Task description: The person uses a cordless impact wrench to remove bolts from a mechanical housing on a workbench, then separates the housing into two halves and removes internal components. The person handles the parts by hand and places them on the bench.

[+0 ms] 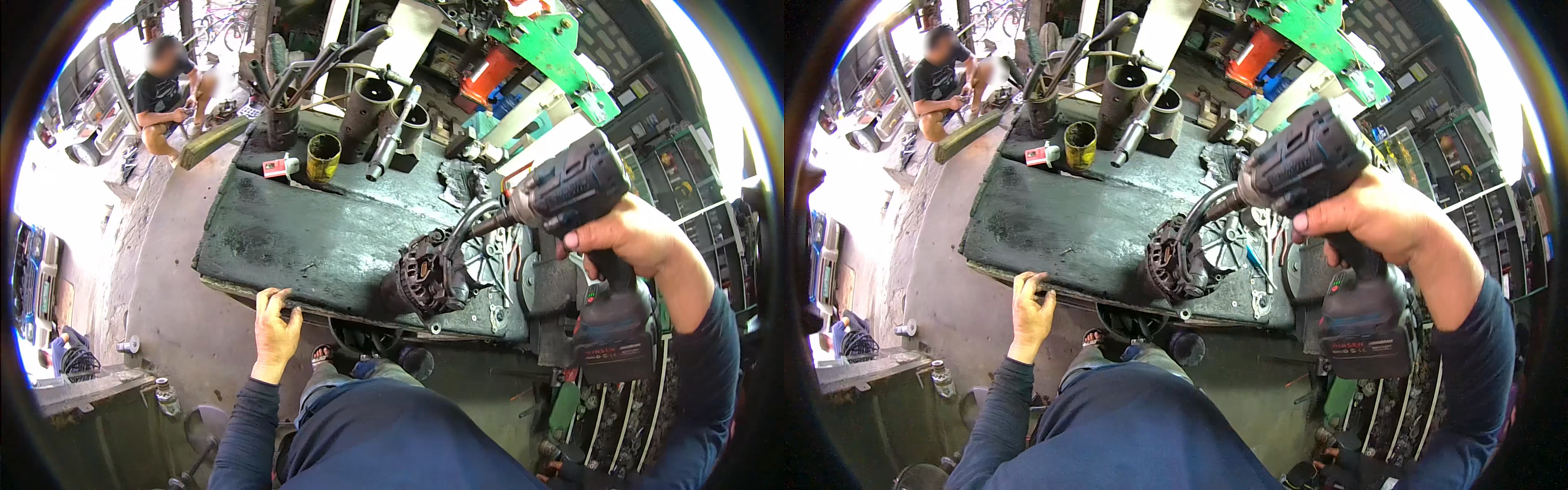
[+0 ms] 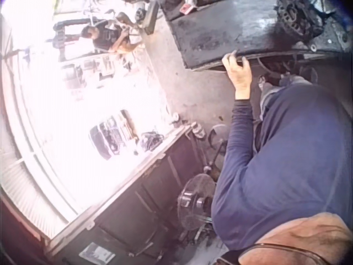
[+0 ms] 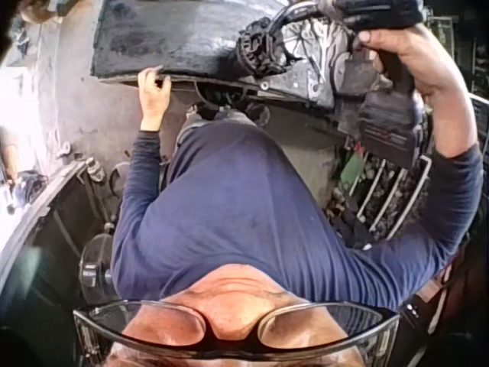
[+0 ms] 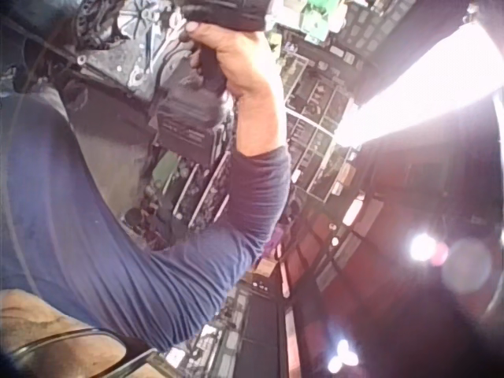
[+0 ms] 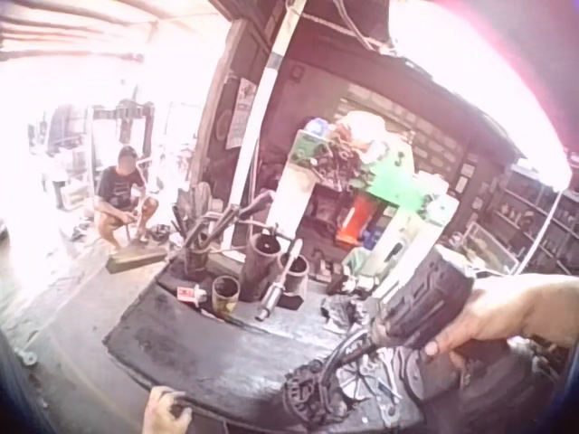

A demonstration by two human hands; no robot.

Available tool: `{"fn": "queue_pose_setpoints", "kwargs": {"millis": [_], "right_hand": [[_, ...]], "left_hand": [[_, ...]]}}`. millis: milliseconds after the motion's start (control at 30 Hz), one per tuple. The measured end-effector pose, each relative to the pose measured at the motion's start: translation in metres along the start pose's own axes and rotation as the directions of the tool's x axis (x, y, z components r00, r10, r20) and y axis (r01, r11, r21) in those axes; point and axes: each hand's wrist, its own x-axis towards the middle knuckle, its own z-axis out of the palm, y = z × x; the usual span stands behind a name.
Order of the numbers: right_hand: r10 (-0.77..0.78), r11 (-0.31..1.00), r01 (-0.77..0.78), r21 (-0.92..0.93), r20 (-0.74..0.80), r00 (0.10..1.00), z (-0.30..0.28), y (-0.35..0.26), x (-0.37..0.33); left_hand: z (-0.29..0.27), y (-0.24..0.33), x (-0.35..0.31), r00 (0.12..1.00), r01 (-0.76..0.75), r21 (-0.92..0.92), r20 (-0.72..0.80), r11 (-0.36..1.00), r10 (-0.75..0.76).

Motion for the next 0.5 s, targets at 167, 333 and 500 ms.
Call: {"fn": "queue_pose_setpoints", "kwargs": {"millis": [167, 333, 500], "right_hand": [[0.073, 0.997, -0.073, 0.03, 0.004, 0.997, -0.003, -0.012, 0.01], [0.112, 0.986, -0.1, 0.134, -0.089, 0.99, 0.015, -0.008, 0.004], [0.027, 0.994, -0.035, -0.108, -0.07, 0.997, 0.009, 0.002, -0.001]], "left_hand": [[0.006, -0.006, 0.004, 1.0, -0.001, -0.021, 0.015, 1.0, 0.001], [0.014, -0.013, 0.008, 0.997, -0.077, 0.058, -0.01, 0.995, 0.078], [0.017, -0.008, 0.017, 0.999, -0.046, 0.009, 0.021, 0.999, 0.045]]}}
